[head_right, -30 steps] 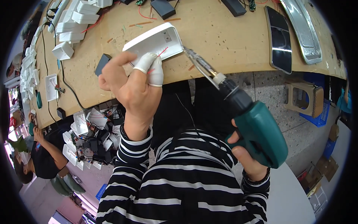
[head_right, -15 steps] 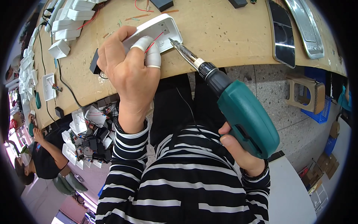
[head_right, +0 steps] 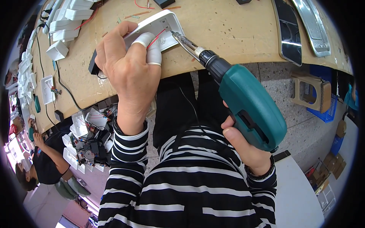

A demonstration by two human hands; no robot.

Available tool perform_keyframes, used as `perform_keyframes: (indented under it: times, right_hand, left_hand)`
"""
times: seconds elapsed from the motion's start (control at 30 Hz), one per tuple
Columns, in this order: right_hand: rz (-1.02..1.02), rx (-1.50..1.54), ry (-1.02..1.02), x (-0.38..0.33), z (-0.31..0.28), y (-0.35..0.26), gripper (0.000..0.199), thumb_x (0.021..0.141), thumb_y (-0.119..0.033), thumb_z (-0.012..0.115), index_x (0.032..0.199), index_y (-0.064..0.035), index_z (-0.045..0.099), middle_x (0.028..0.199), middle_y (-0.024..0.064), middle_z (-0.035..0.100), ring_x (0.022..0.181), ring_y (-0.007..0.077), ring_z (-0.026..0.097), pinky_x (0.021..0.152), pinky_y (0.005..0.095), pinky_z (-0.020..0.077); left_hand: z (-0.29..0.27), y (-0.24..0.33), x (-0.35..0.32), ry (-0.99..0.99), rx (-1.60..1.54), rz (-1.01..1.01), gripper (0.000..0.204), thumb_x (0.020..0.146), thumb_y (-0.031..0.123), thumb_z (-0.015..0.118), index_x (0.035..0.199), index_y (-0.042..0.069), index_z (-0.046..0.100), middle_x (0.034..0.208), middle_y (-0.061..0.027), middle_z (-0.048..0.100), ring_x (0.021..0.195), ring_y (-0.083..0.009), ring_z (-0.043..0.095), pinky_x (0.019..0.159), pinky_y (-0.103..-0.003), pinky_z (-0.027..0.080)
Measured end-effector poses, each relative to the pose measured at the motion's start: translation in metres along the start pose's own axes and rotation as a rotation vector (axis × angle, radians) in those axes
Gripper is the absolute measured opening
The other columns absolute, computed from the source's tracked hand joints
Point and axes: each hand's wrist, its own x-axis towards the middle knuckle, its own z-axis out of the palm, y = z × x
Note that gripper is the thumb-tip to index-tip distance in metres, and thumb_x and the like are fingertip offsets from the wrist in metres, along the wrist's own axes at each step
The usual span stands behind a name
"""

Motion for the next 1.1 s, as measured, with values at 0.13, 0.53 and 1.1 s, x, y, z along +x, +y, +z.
perform_keyframes:
  times: [0.13, 0.53, 1.1]
  right_hand:
    - [-0.012, 0.008, 0.02, 0.003, 0.003, 0.001, 0.058, 0.072, -0.006, 0.062, 0.124, 0.0048, 0.038, 0.107, 0.0225, 0.055, 0.073, 0.0167, 0.059, 0.065, 0.0282, 0.05]
    - [0.002, -0.012, 0.009, 0.011, 0.008, 0.0, 0.049, 0.073, -0.004, 0.063, 0.118, 0.0047, 0.045, 0.104, 0.0183, 0.057, 0.074, 0.0159, 0.059, 0.067, 0.0281, 0.0496]
    - [-0.012, -0.135, 0.048, 0.012, 0.008, -0.001, 0.05, 0.073, -0.008, 0.064, 0.117, 0.0046, 0.044, 0.089, 0.0136, 0.057, 0.069, 0.0147, 0.057, 0.062, 0.027, 0.0492]
  left_hand:
    - [0.006, 0.001, -0.001, 0.073, -0.059, 0.001, 0.009, 0.054, 0.002, 0.058, 0.053, 0.001, 0.048, 0.098, -0.0078, 0.054, 0.089, -0.0237, 0.047, 0.073, -0.036, 0.03]
    - [0.004, 0.001, 0.0, 0.057, -0.055, -0.001, 0.01, 0.053, 0.002, 0.057, 0.052, 0.002, 0.047, 0.099, -0.0083, 0.055, 0.091, -0.0242, 0.047, 0.074, -0.036, 0.031]
    - [-0.001, 0.0, 0.001, -0.024, 0.005, -0.006, 0.011, 0.06, 0.009, 0.068, 0.068, 0.003, 0.064, 0.099, -0.0064, 0.056, 0.091, -0.0256, 0.049, 0.077, -0.036, 0.033]
